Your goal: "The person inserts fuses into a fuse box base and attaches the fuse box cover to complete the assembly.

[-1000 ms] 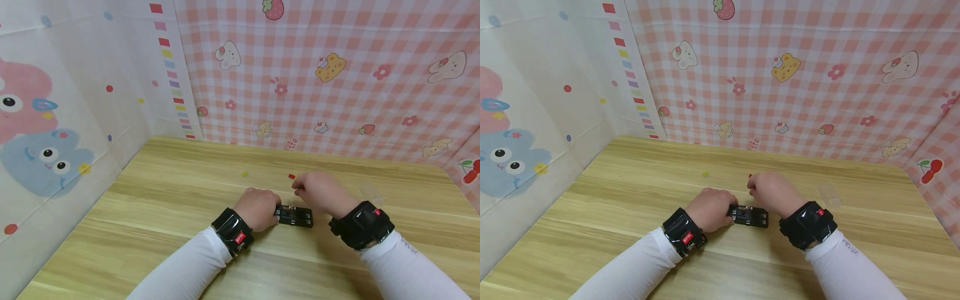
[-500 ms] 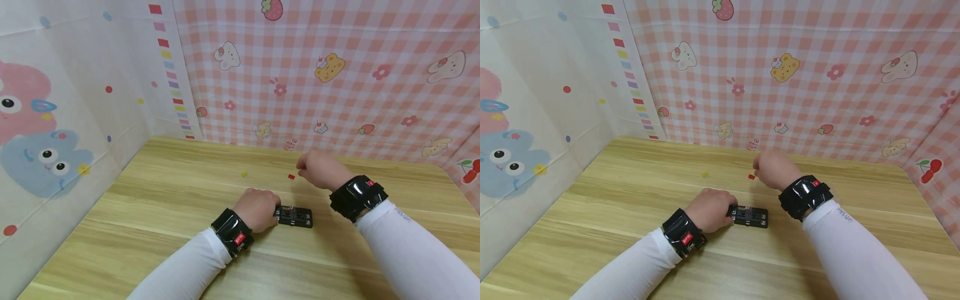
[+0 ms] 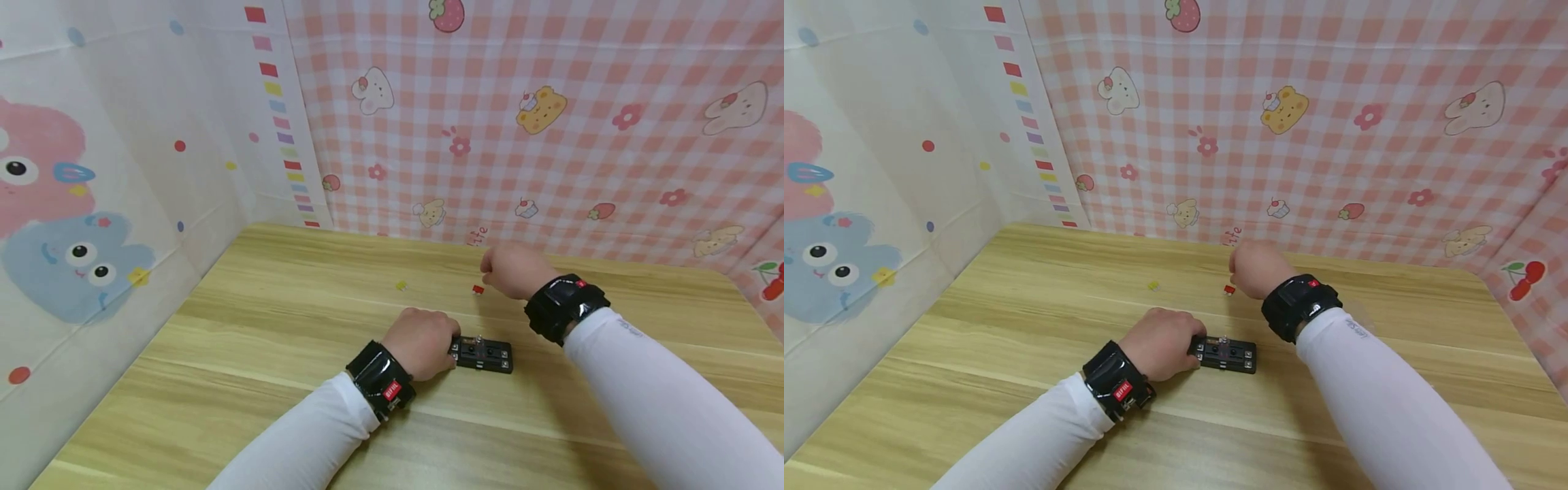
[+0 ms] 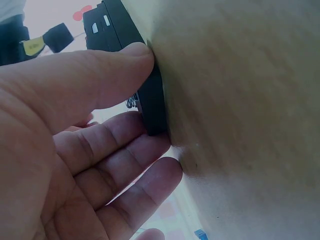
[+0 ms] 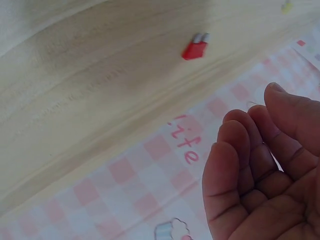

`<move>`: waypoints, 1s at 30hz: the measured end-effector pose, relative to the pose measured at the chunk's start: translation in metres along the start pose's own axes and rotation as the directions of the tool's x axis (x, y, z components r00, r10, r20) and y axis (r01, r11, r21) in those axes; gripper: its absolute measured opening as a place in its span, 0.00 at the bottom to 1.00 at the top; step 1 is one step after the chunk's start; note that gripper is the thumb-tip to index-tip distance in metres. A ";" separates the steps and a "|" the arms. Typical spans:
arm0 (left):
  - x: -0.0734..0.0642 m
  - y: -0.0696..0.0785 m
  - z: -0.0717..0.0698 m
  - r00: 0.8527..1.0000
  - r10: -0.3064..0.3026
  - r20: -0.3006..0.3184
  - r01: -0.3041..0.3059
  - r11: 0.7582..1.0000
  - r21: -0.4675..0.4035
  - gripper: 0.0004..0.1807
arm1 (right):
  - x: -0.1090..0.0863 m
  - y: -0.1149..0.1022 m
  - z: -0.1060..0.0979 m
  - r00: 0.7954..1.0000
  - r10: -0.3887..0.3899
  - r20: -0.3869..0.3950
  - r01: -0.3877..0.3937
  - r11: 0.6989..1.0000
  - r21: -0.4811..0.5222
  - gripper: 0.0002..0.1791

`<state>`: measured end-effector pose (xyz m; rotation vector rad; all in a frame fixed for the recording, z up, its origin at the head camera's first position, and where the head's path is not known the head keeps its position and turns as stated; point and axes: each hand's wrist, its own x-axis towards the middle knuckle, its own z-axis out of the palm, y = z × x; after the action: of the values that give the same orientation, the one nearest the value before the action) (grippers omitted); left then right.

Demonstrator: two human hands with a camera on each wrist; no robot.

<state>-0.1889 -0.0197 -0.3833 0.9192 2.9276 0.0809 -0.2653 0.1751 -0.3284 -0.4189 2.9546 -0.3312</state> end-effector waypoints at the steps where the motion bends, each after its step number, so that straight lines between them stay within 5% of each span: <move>1: 0.000 0.000 0.000 1.000 -0.002 0.001 0.002 1.000 -0.004 0.19 | 0.002 0.001 0.002 1.000 0.008 -0.002 -0.008 1.000 -0.001 0.13; 17: 0.000 0.001 0.000 1.000 -0.002 0.009 0.002 1.000 -0.007 0.19 | 0.027 0.008 0.023 0.998 0.046 0.048 -0.046 0.999 0.009 0.11; 30: 0.000 0.000 0.000 1.000 -0.001 0.015 0.001 1.000 0.006 0.20 | 0.034 0.009 0.031 0.997 0.004 0.078 -0.002 1.000 -0.024 0.10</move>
<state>-0.1890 -0.0196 -0.3829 0.9155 2.9155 0.0652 -0.2951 0.1673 -0.3639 -0.4202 2.8854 -0.2728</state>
